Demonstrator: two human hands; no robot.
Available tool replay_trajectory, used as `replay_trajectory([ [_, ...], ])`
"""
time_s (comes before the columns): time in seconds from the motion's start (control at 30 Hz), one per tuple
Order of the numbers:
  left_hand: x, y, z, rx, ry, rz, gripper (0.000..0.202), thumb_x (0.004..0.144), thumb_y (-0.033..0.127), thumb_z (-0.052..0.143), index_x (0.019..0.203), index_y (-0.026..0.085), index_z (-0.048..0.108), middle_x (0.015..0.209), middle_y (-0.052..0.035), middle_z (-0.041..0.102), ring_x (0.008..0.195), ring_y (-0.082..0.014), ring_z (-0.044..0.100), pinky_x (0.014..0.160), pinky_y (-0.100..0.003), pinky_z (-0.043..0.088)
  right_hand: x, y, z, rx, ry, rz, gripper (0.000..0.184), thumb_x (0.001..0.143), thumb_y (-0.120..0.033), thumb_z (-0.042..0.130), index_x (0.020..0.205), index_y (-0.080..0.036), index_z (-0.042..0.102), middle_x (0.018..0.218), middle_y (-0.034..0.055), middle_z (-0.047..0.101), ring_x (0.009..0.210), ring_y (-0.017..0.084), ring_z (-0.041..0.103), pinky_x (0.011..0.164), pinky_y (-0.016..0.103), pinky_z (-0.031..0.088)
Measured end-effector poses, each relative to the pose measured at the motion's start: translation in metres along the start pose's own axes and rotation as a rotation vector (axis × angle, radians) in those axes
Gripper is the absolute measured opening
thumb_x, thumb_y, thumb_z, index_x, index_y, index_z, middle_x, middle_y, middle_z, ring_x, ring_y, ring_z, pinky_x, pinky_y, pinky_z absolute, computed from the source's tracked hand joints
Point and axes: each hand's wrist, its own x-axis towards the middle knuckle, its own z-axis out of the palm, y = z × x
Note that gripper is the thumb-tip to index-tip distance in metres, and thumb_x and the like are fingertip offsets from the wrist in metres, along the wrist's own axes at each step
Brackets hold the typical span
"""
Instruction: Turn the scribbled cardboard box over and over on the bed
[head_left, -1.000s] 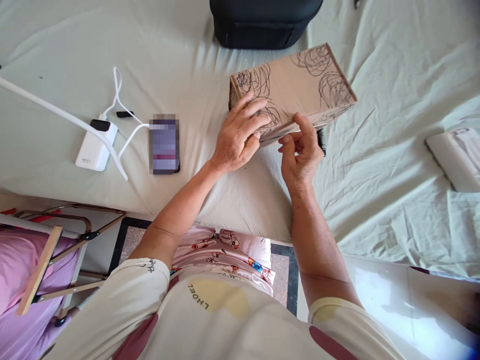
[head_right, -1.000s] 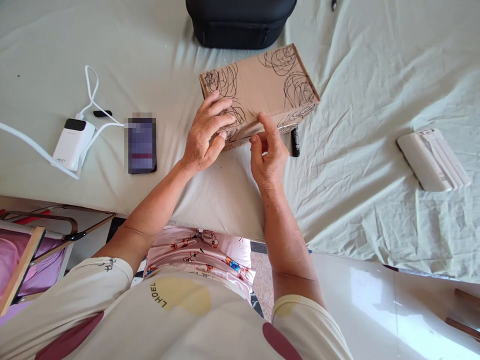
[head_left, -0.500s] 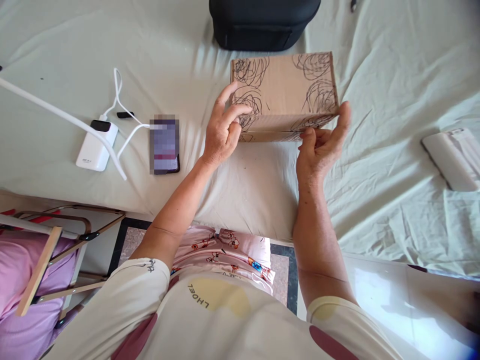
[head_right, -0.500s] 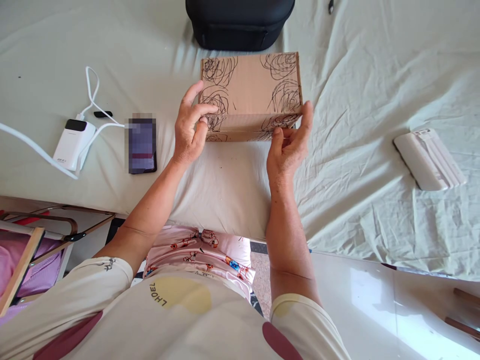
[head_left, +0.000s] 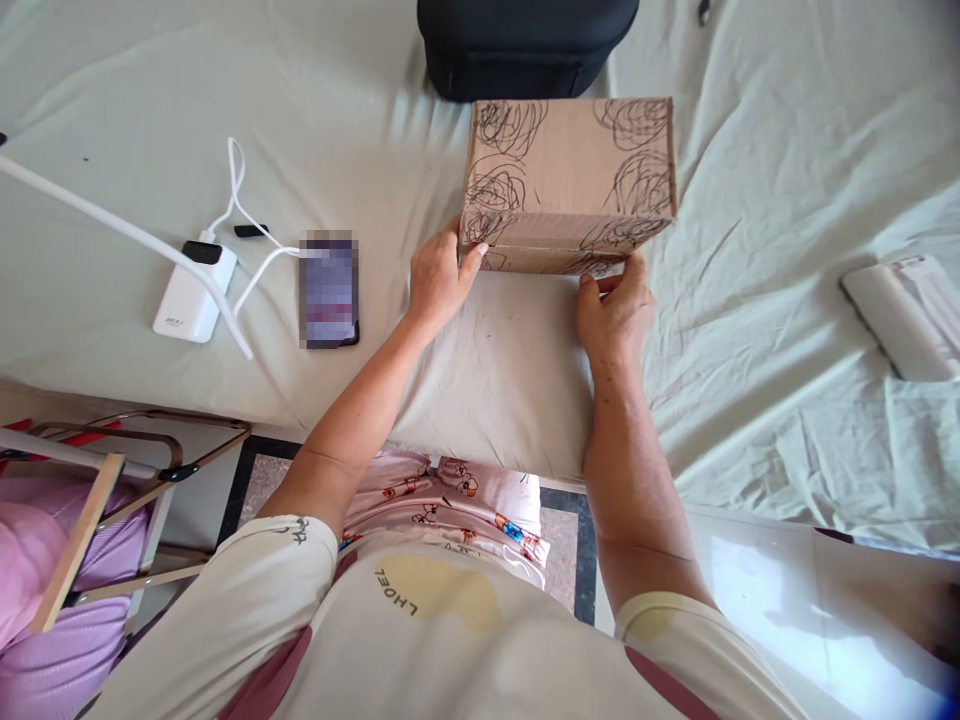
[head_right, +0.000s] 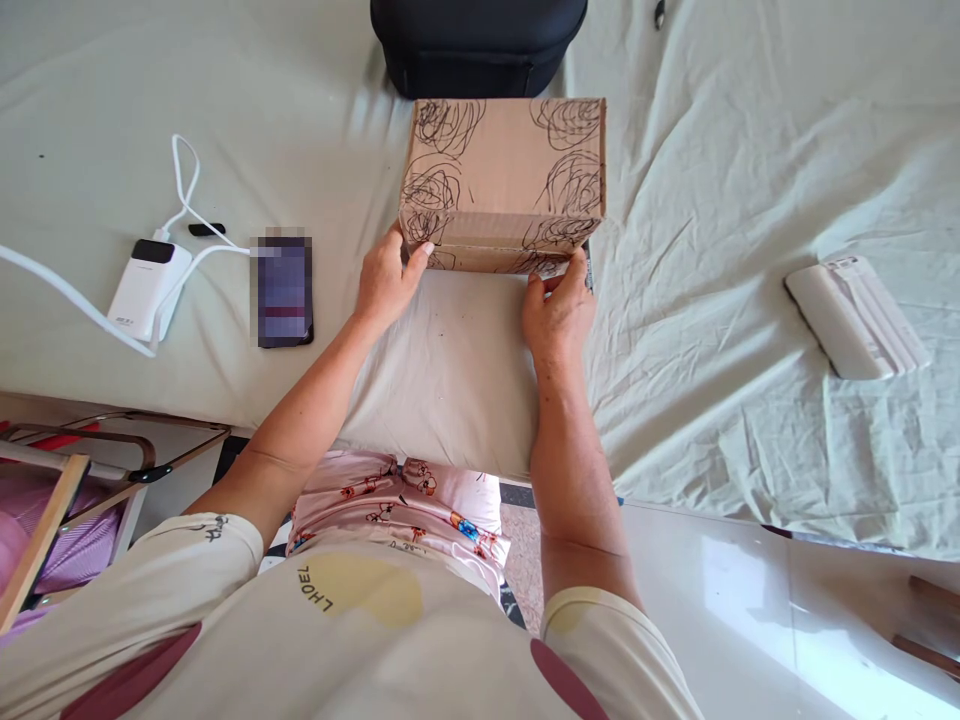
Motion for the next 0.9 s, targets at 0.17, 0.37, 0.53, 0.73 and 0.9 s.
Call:
replay_trajectory([
  [0.17, 0.0, -0.016, 0.009, 0.096, -0.011, -0.021, 0.056, 0.095, 0.073, 0.057, 0.107, 0.021, 0.069, 0.138, -0.0222, 0.069, 0.148, -0.0465, 0.049, 0.126, -0.076, 0.03, 0.0, -0.002, -0.008, -0.108, -0.044, 0.078, 0.031, 0.085, -0.03, 0.064, 0.114, -0.02, 0.062, 0.076, 0.004, 0.064, 0.093, 0.032, 0.067, 0.107, 0.066, 0.047],
  [0.37, 0.002, -0.033, 0.015, 0.076, -0.006, 0.002, 0.03, 0.087, 0.032, 0.077, 0.113, 0.024, 0.066, 0.145, -0.017, 0.066, 0.15, -0.0424, 0.049, 0.127, -0.075, 0.03, -0.001, -0.01, -0.014, -0.08, -0.004, 0.058, 0.013, 0.084, -0.028, 0.065, 0.095, -0.022, 0.06, 0.087, 0.0051, 0.063, 0.091, 0.026, 0.064, 0.107, 0.06, 0.049],
  [0.53, 0.006, -0.03, 0.009, 0.092, 0.05, 0.026, 0.025, 0.094, 0.041, 0.073, 0.109, 0.024, 0.063, 0.139, -0.0162, 0.069, 0.148, -0.0372, 0.053, 0.127, -0.063, 0.038, -0.001, -0.019, -0.018, 0.084, 0.139, 0.0, 0.012, 0.09, -0.032, 0.061, 0.096, -0.022, 0.057, 0.102, 0.0059, 0.064, 0.088, 0.02, 0.064, 0.095, 0.047, 0.055],
  [0.73, 0.003, -0.011, 0.0, -0.068, 0.232, 0.219, 0.052, 0.106, 0.072, 0.031, 0.11, 0.025, 0.055, 0.127, -0.0107, 0.07, 0.13, -0.0255, 0.067, 0.122, -0.048, 0.048, -0.007, -0.037, -0.03, 0.22, 0.252, -0.079, 0.029, 0.102, -0.052, 0.049, 0.106, -0.026, 0.058, 0.107, 0.0082, 0.062, 0.097, 0.024, 0.063, 0.085, 0.045, 0.057],
  [0.9, -0.005, 0.014, -0.012, -0.183, 0.368, 0.265, 0.049, 0.107, 0.071, 0.027, 0.118, 0.03, 0.05, 0.116, -0.0055, 0.07, 0.113, -0.0201, 0.071, 0.107, -0.042, 0.058, -0.006, -0.037, -0.032, 0.321, 0.351, -0.147, 0.053, 0.103, -0.07, 0.038, 0.124, -0.025, 0.054, 0.118, 0.0138, 0.053, 0.118, 0.031, 0.057, 0.1, 0.055, 0.053],
])
